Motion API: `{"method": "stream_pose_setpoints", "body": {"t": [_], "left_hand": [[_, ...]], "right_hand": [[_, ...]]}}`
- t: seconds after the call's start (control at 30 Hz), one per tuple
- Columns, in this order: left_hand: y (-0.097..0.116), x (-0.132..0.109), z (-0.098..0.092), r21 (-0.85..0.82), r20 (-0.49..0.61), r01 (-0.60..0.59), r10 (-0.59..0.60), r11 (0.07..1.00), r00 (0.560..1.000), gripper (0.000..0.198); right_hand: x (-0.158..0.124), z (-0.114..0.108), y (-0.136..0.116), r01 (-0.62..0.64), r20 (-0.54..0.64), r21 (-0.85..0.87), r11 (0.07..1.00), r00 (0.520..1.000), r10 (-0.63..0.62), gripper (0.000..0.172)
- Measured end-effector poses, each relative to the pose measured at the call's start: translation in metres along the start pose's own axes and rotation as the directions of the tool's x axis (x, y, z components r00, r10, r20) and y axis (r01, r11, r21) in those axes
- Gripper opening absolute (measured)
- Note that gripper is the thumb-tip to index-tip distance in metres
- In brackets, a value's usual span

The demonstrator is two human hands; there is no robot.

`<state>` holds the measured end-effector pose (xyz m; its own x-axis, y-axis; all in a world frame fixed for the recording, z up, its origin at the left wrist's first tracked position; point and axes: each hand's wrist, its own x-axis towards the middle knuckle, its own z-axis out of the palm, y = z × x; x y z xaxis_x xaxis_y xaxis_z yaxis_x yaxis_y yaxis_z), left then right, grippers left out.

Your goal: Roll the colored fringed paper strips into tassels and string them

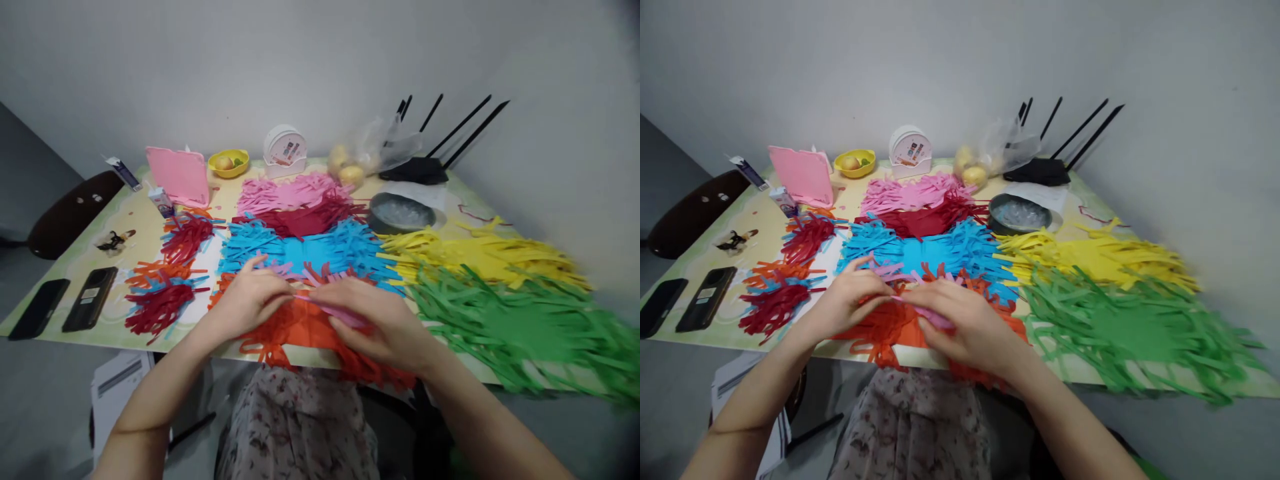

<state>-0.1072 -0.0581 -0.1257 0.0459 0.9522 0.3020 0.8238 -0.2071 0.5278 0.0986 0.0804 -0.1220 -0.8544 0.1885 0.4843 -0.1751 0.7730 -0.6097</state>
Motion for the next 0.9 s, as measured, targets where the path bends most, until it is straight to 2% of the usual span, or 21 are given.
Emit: {"method": "stream_pose_setpoints", "body": {"t": [0.07, 0.13, 0.23, 0.27, 0.33, 0.4, 0.47, 0.57, 0.63, 0.7, 0.77, 0.83, 0.9], "left_hand": [[-0.007, -0.005, 0.004, 0.163, -0.09, -0.08, 0.096, 0.983, 0.991, 0.02], [-0.012, -0.01, 0.008, 0.221, -0.133, -0.178, 0.211, 0.959, 0.968, 0.022], [-0.015, -0.016, 0.011, 0.255, -0.181, -0.285, 0.335, 0.924, 0.925, 0.025], [-0.016, -0.017, 0.011, 0.282, -0.196, -0.302, 0.363, 0.911, 0.911, 0.027], [-0.018, -0.019, 0.011, 0.33, -0.228, -0.3, 0.384, 0.895, 0.895, 0.03], [-0.021, -0.019, 0.013, 0.333, -0.292, -0.251, 0.353, 0.909, 0.889, 0.03], [-0.021, -0.017, 0.017, 0.271, -0.386, -0.181, 0.279, 0.946, 0.88, 0.027], [-0.016, -0.009, 0.029, 0.039, -0.538, -0.098, 0.104, 0.994, 0.836, 0.014], [-0.01, -0.003, 0.035, -0.182, -0.6, -0.069, -0.055, 0.981, 0.798, 0.011], [-0.004, 0.003, 0.038, -0.381, -0.591, -0.063, -0.191, 0.922, 0.784, 0.014], [-0.001, 0.01, 0.037, -0.522, -0.524, -0.048, -0.276, 0.851, 0.806, 0.018], [-0.001, 0.016, 0.035, -0.596, -0.475, -0.027, -0.326, 0.803, 0.817, 0.02], [-0.005, 0.023, 0.034, -0.626, -0.465, -0.011, -0.363, 0.779, 0.808, 0.019]], "right_hand": [[0.005, -0.005, 0.004, -0.151, 0.018, 0.051, 0.987, 0.988, 0.151, 0.036], [0.012, -0.005, 0.009, -0.281, 0.107, 0.158, 0.947, 0.958, 0.266, 0.031], [0.023, 0.006, 0.017, -0.424, 0.38, 0.401, 0.812, 0.884, 0.273, 0.025], [0.025, 0.011, 0.019, -0.469, 0.436, 0.477, 0.743, 0.861, 0.263, 0.025], [0.026, 0.022, 0.021, -0.531, 0.471, 0.591, 0.607, 0.838, 0.274, 0.024], [0.026, 0.032, 0.02, -0.537, 0.422, 0.663, 0.522, 0.844, 0.331, 0.023], [0.026, 0.038, 0.014, -0.508, 0.338, 0.702, 0.499, 0.854, 0.394, 0.023], [0.029, 0.042, 0.005, -0.436, 0.22, 0.743, 0.508, 0.876, 0.43, 0.023], [0.033, 0.042, 0.002, -0.385, 0.17, 0.75, 0.538, 0.898, 0.406, 0.023], [0.04, 0.041, 0.003, -0.323, 0.094, 0.719, 0.615, 0.923, 0.374, 0.019], [0.046, 0.041, 0.007, -0.255, -0.011, 0.665, 0.702, 0.936, 0.351, 0.014], [0.051, 0.043, 0.012, -0.201, -0.109, 0.611, 0.766, 0.937, 0.332, 0.01], [0.054, 0.048, 0.015, -0.168, -0.174, 0.569, 0.805, 0.932, 0.318, 0.008]]}}
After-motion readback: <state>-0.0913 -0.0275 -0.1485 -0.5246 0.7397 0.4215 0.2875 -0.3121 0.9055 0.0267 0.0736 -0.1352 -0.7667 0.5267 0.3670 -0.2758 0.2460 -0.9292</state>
